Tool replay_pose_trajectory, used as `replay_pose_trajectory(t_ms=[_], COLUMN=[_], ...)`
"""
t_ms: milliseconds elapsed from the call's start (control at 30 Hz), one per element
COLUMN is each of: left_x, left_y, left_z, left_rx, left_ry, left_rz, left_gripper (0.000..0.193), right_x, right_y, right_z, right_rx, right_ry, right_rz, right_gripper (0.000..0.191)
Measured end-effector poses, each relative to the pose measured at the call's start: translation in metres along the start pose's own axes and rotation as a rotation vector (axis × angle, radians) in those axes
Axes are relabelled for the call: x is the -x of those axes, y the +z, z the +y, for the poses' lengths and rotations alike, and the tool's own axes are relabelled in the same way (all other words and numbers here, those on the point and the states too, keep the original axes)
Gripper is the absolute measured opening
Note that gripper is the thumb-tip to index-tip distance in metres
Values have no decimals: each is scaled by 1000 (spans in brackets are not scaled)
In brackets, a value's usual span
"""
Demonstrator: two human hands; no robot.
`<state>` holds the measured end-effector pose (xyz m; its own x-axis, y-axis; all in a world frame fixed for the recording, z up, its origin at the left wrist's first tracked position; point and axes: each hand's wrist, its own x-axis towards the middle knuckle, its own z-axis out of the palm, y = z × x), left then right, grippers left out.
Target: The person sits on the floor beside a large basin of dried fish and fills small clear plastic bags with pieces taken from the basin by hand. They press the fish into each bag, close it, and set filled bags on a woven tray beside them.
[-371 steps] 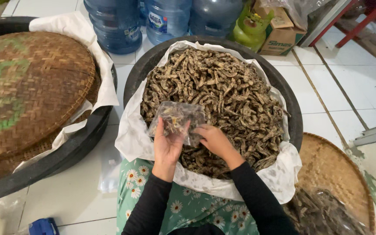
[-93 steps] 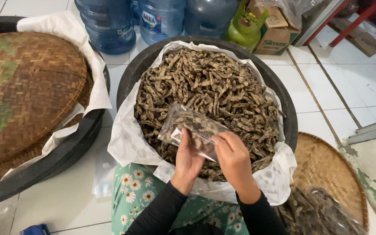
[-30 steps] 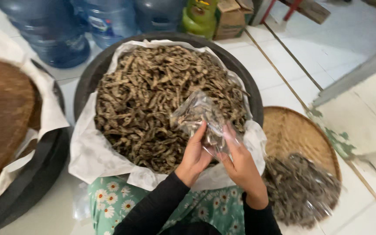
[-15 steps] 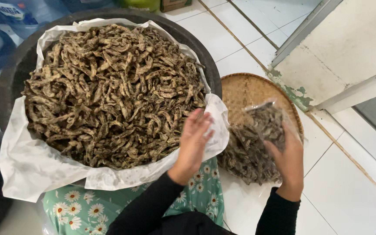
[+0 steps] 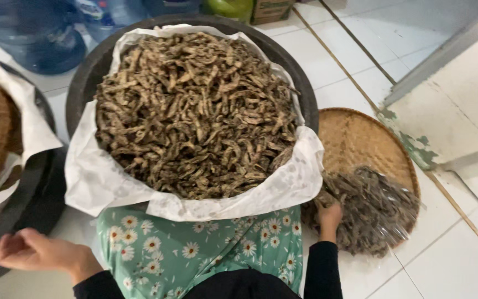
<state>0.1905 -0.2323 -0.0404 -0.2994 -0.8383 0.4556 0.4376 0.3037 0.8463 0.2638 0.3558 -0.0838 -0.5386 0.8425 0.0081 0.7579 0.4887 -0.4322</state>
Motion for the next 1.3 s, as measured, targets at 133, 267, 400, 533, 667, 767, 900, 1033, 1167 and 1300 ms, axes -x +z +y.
replay_pose_trajectory(t_ms=[133, 267, 400, 533, 667, 767, 900, 1033, 1167, 1300], left_x=[3, 11, 12, 6, -4, -5, 2, 12, 9, -3], left_y=[-13, -11, -1, -3, -13, -21, -36, -60, -59, -42], left_z=[-29, -30, -22, -24, -36, -46, -53, -48, -9, 58], left_rx=[-352, -1084, -1264, -1254, -1080, -1114, -1155, -687, 57, 24], left_ry=[-179, -217, -423, -436, -436, -342, -213, -309, -378, -258], left_rz=[-189, -385, -457, -364, -298, -300, -371, -397, -341, -449], left_gripper=[36, 90, 111, 101, 61, 41, 26, 19, 26, 63], right_x=[3, 9, 3, 16, 8, 2, 5, 27, 51, 68], right_y=[-9, -18, -22, -28, -34, -39, -40, -48, -55, -54], right_z=[-10, 1, 11, 45, 64, 62, 39, -4, -53, -92], right_rx=[-73, -131, 135, -91, -248, -245, -395, -533, -687, -782], right_ry=[-110, -72, 170, -267, -342, -360, -471, -561, -627, -650], right_rz=[-50, -212, -217, 155, 199, 236, 295, 291, 211, 93], right_gripper=[58, 54, 51, 54, 49, 43, 39, 33, 32, 37])
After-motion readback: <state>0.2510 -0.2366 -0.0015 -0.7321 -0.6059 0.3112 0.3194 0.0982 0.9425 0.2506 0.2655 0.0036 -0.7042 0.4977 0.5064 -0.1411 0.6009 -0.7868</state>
